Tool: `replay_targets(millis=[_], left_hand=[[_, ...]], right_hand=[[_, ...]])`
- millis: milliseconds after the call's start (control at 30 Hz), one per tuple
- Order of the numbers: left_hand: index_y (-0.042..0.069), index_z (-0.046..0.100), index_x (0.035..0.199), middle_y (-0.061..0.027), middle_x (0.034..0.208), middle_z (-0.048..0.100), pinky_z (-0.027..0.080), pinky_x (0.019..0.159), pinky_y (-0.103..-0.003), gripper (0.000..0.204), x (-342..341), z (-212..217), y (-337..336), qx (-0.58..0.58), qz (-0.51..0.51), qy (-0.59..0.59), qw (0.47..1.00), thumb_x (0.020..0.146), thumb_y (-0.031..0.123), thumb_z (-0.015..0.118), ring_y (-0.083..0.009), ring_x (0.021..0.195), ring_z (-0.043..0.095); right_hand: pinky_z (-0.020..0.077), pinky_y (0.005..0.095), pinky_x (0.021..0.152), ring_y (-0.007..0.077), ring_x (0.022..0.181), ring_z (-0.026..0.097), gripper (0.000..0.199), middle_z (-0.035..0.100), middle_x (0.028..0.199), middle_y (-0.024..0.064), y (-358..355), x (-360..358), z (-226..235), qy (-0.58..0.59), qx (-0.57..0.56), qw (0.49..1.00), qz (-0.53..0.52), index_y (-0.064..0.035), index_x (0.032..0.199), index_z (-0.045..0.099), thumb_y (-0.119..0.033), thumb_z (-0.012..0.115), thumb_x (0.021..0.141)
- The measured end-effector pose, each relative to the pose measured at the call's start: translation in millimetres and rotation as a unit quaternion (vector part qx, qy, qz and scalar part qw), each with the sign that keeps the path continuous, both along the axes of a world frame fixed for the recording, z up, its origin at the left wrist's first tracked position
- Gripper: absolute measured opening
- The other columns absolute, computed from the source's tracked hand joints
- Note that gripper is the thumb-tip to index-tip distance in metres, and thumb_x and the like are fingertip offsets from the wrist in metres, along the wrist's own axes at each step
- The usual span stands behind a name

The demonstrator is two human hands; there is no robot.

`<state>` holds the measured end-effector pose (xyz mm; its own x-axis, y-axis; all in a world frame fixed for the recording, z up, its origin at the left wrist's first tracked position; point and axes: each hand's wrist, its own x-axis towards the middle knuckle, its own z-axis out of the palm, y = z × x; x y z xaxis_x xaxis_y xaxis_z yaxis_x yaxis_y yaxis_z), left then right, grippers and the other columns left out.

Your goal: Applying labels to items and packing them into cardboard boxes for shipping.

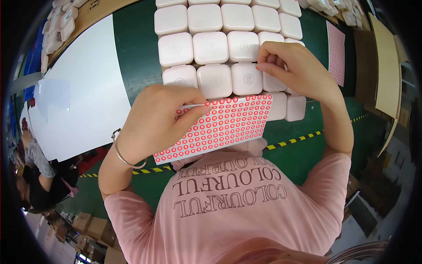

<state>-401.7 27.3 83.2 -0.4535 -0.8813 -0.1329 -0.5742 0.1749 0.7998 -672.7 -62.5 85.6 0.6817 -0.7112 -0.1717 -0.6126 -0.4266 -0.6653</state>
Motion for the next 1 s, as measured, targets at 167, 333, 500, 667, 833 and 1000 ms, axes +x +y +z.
replay_targets(millis=[167,333,500,667,833,1000], left_hand=[[0.005,0.068,0.081,-0.0127,0.070,0.064,0.049,0.057,-0.036,0.015,3,1,0,0.014,0.024,0.004,1.000,0.085,0.020,0.068,-0.0302,0.062,0.063],[0.005,0.069,0.081,-0.0130,0.069,0.064,0.049,0.057,-0.036,0.015,7,-3,-1,0.023,0.021,0.010,0.999,0.084,0.020,0.068,-0.0305,0.061,0.064],[0.002,0.069,0.084,-0.0126,0.072,0.066,0.050,0.058,-0.032,0.013,10,2,0,0.029,0.011,0.003,1.000,0.084,0.015,0.069,-0.0245,0.061,0.064],[0.005,0.070,0.082,-0.0118,0.072,0.067,0.049,0.057,-0.036,0.014,16,-3,4,0.019,0.020,0.024,0.999,0.083,0.020,0.068,-0.0303,0.063,0.064],[0.006,0.070,0.084,-0.0110,0.073,0.068,0.049,0.058,-0.037,0.014,22,-4,5,0.011,0.002,0.013,1.000,0.084,0.020,0.068,-0.0297,0.064,0.064],[0.005,0.070,0.084,-0.0119,0.073,0.067,0.050,0.059,-0.036,0.015,30,-4,9,0.033,0.019,0.011,0.999,0.085,0.020,0.067,-0.0294,0.064,0.065]], right_hand=[[0.0336,0.0288,0.048,0.0116,0.052,0.043,0.013,0.052,0.061,0.0027,-14,-2,2,0.117,-0.045,0.992,-0.014,-0.0028,0.082,0.057,-0.007,0.069,0.083],[0.0416,0.0307,0.057,0.0145,0.063,0.054,0.017,0.057,0.071,0.0033,18,20,5,-0.096,-0.022,0.995,0.023,-0.0035,0.084,0.060,-0.009,0.075,0.078],[0.0459,0.0430,0.062,0.0316,0.071,0.061,0.009,0.059,0.073,0.0106,34,39,11,-0.077,-0.097,0.984,0.130,-0.0052,0.086,0.058,-0.010,0.064,0.081],[0.0462,0.0379,0.065,0.0282,0.072,0.060,0.008,0.060,0.076,0.0089,29,46,17,-0.047,-0.032,0.991,0.125,-0.0049,0.088,0.059,-0.006,0.064,0.082],[0.0481,0.0324,0.067,0.0215,0.071,0.060,0.007,0.061,0.077,0.0090,10,47,3,0.002,-0.027,0.999,0.033,-0.0012,0.090,0.058,-0.004,0.062,0.085],[0.0477,0.0323,0.065,0.0208,0.070,0.060,0.009,0.061,0.076,0.0079,9,51,0,0.030,-0.082,0.995,0.050,-0.0014,0.089,0.058,-0.006,0.063,0.084]])
